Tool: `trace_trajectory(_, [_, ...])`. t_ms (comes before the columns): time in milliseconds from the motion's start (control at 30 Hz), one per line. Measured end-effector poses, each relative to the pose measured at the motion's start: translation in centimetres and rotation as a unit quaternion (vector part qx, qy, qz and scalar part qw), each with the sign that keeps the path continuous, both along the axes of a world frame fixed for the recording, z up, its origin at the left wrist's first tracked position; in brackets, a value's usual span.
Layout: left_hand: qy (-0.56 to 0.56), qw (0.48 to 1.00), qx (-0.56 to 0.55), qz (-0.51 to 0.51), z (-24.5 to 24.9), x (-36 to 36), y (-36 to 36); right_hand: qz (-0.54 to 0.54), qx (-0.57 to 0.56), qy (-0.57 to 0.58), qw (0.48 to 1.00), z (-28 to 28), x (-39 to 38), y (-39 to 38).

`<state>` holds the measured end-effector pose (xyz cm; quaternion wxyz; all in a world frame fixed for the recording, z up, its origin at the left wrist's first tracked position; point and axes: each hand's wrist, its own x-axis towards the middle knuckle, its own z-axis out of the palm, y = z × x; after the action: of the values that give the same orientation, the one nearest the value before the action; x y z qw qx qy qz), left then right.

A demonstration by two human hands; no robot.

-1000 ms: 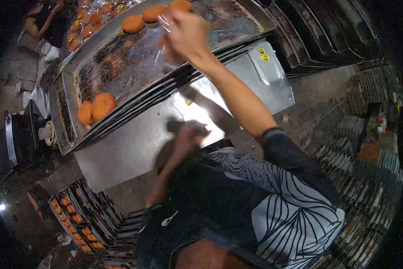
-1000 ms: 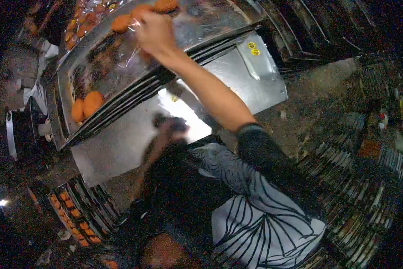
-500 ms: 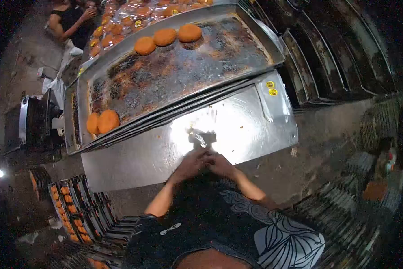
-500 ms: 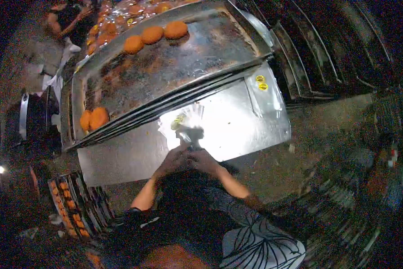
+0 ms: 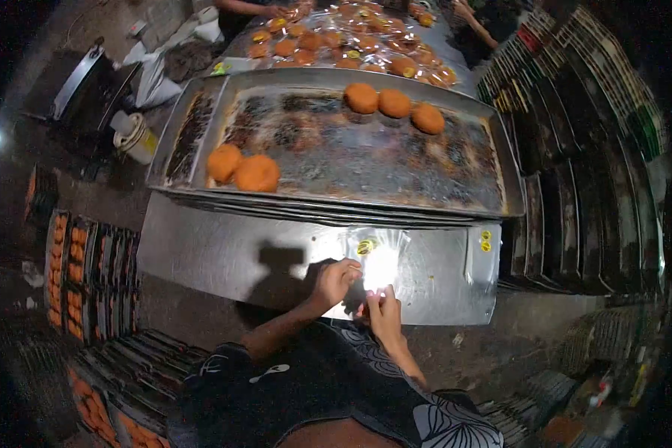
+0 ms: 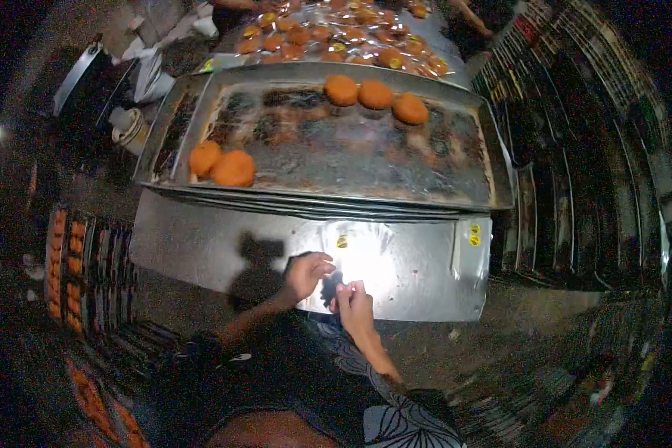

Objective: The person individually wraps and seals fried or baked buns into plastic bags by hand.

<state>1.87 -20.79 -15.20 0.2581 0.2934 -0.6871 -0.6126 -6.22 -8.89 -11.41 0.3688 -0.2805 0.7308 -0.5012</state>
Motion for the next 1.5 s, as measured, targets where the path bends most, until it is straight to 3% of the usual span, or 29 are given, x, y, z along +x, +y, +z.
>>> trace_trajectory(100, [0.010,0.999,0.045,-0.004,0.6,1.5,-1.5,0.001,0.053,0.034,0.998,0.2,1.1,-2.4])
trace_trajectory(167, [-0.030,0.972,0.201,-0.117,1.5,2.6,-2.3,0.011,0.052,0.051,0.997,0.5,1.7,-3.6])
trace_trajectory(233, [-0.028,0.990,0.122,-0.066,2.8,3.0,-2.7,0.021,0.047,0.072,0.996,1.3,1.5,-5.0])
trace_trajectory(333, [0.045,0.994,-0.053,0.085,5.8,3.4,-3.2,0.142,0.176,-0.232,0.946,4.3,0.2,-7.7])
trace_trajectory(400, [0.073,0.995,-0.072,0.017,6.9,4.1,-2.8,-0.027,-0.065,-0.502,0.862,3.4,-0.4,-10.9])
trace_trajectory(433, [0.144,0.974,-0.170,0.039,6.5,4.2,-3.4,-0.017,-0.150,-0.443,0.884,4.4,-0.2,-13.0])
trace_trajectory(467, [0.138,0.975,-0.109,0.133,7.4,4.3,-4.0,-0.006,-0.232,-0.379,0.896,5.9,0.7,-14.8])
trace_trajectory(533, [0.316,0.896,0.104,0.294,8.8,4.2,-7.0,0.021,-0.347,-0.594,0.726,9.2,4.2,-17.6])
trace_trajectory(567, [0.371,0.875,0.203,0.235,6.4,5.5,-8.9,0.184,-0.346,-0.605,0.694,6.9,5.1,-18.2])
trace_trajectory(600, [0.425,0.839,0.296,0.170,4.0,7.5,-11.3,0.127,-0.254,-0.685,0.671,6.9,7.7,-18.7])
trace_trajectory(667, [0.364,0.819,0.414,0.157,6.3,12.7,-13.7,0.213,-0.125,-0.519,0.818,4.3,9.9,-20.3])
trace_trajectory(700, [0.414,0.818,0.364,0.163,5.0,14.9,-15.7,0.273,-0.086,-0.169,0.943,4.9,8.7,-22.0])
trace_trajectory(733, [0.457,0.814,0.314,0.171,3.8,16.6,-17.0,0.291,-0.038,0.200,0.935,5.7,7.3,-24.4])
trace_trajectory(767, [0.340,0.852,0.169,0.360,5.3,16.6,-17.4,0.136,-0.075,0.391,0.907,7.1,7.4,-26.7])
trace_trajectory(800, [0.427,0.781,0.215,0.403,6.9,16.9,-18.1,0.000,-0.015,0.655,0.755,4.0,6.7,-29.3])
trace_trajectory(833, [0.463,0.752,0.245,0.400,8.0,17.5,-18.8,0.044,0.064,0.724,0.685,1.2,6.0,-30.0])
trace_trajectory(867, [0.493,0.726,0.274,0.393,8.7,18.4,-19.4,0.045,0.069,0.714,0.695,1.4,6.1,-29.8])
trace_trajectory(900, [0.485,0.733,0.272,0.392,8.8,19.3,-19.9,0.115,0.101,0.524,0.838,2.6,5.9,-29.9])
trace_trajectory(933, [0.498,0.730,0.241,0.402,9.0,19.5,-20.4,0.177,0.120,0.312,0.926,3.6,5.1,-30.2])
trace_trajectory(967, [0.514,0.722,0.212,0.411,9.2,19.2,-20.9,0.139,-0.059,0.226,0.962,3.2,4.4,-29.3])
trace_trajectory(1067, [0.518,0.709,0.198,0.436,10.6,15.7,-20.9,0.094,-0.228,0.101,0.964,7.6,6.5,-25.6])
trace_trajectory(1100, [0.524,0.728,0.220,0.384,10.5,14.0,-20.2,0.117,-0.248,0.109,0.956,8.7,7.0,-25.3])
trace_trajectory(1133, [0.502,0.807,0.139,0.277,10.0,12.2,-19.4,0.135,-0.264,0.116,0.948,9.2,7.5,-24.9])
trace_trajectory(1233, [0.461,0.860,0.122,0.180,11.1,7.9,-16.7,0.047,-0.302,0.117,0.945,9.3,6.1,-23.0])
trace_trajectory(1300, [0.431,0.816,0.383,0.040,11.6,6.9,-15.3,0.031,-0.317,0.013,0.948,8.4,5.8,-20.4])
trace_trajectory(1333, [0.489,0.791,0.367,-0.030,10.5,5.6,-13.9,-0.027,-0.333,0.005,0.943,8.4,5.6,-19.4])
trace_trajectory(1400, [0.425,0.826,0.367,0.044,7.7,3.4,-11.6,-0.143,-0.346,-0.066,0.925,8.3,4.7,-19.2])
trace_trajectory(1433, [0.342,0.884,0.310,0.067,6.3,3.2,-11.6,-0.177,-0.348,0.003,0.921,7.6,3.9,-19.3])
trace_trajectory(1500, [0.375,0.841,0.389,-0.030,6.1,2.7,-10.3,-0.117,-0.307,0.049,0.943,7.3,2.9,-17.3])
